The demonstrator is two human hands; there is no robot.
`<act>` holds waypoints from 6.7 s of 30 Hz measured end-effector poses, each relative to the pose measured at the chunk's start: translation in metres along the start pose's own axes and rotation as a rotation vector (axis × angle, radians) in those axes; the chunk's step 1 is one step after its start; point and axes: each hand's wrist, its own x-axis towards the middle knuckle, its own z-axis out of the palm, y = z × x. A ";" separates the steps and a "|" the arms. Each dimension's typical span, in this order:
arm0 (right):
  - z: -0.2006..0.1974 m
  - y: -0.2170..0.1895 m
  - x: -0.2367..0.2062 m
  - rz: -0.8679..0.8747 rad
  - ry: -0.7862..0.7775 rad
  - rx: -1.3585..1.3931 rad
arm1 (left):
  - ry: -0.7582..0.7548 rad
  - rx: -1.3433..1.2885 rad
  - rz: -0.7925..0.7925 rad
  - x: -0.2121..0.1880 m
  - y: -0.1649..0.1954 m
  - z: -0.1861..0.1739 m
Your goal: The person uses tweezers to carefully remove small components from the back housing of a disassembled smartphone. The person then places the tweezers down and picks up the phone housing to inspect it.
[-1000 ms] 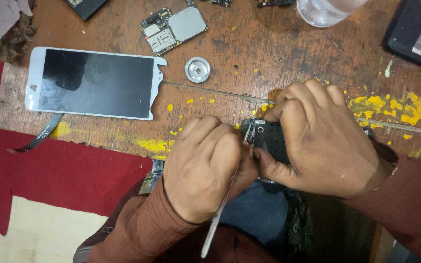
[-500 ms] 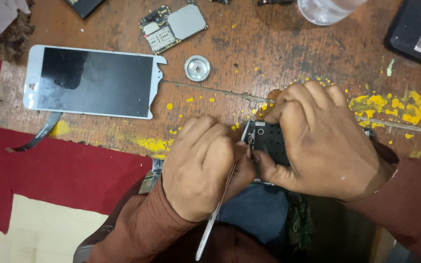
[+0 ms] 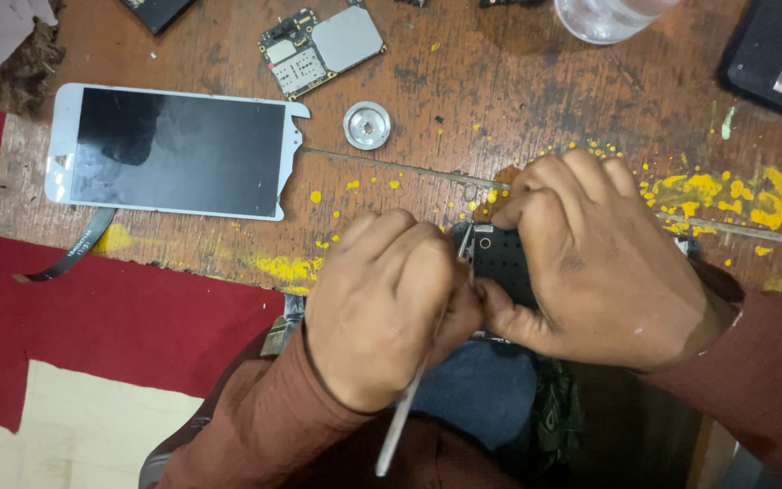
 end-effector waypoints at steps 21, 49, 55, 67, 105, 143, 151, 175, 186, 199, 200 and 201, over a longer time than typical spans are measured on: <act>-0.001 0.000 0.001 0.020 -0.010 -0.015 | 0.013 0.017 0.000 -0.001 0.000 0.000; 0.001 0.001 0.000 -0.009 0.008 0.016 | -0.002 0.039 0.007 0.001 0.000 0.001; 0.000 0.000 0.000 0.005 0.014 0.019 | 0.006 0.032 0.012 0.001 -0.001 0.001; -0.010 0.003 0.008 0.106 0.001 0.192 | 0.060 0.022 0.007 -0.002 -0.001 0.002; 0.003 0.001 0.014 0.099 0.054 -0.035 | 0.080 0.200 0.359 -0.030 -0.010 0.010; -0.003 0.022 0.008 0.184 -0.054 0.283 | 0.133 0.221 0.372 -0.032 -0.014 0.016; -0.013 0.036 0.005 0.183 -0.081 0.554 | 0.131 0.225 0.380 -0.033 -0.015 0.016; -0.010 0.043 0.056 0.104 0.252 0.333 | 0.167 0.208 0.386 -0.036 -0.016 0.022; -0.045 0.049 0.045 -0.092 0.085 0.133 | 0.172 0.202 0.369 -0.031 -0.014 0.021; -0.034 0.046 0.036 -0.160 -0.161 0.300 | 0.187 -0.154 -0.102 -0.019 0.005 -0.019; -0.032 0.045 0.036 -0.117 -0.172 0.304 | 0.163 -0.152 -0.094 -0.016 0.006 -0.020; -0.030 0.045 0.036 -0.081 -0.186 0.321 | 0.134 -0.149 -0.093 -0.012 0.006 -0.021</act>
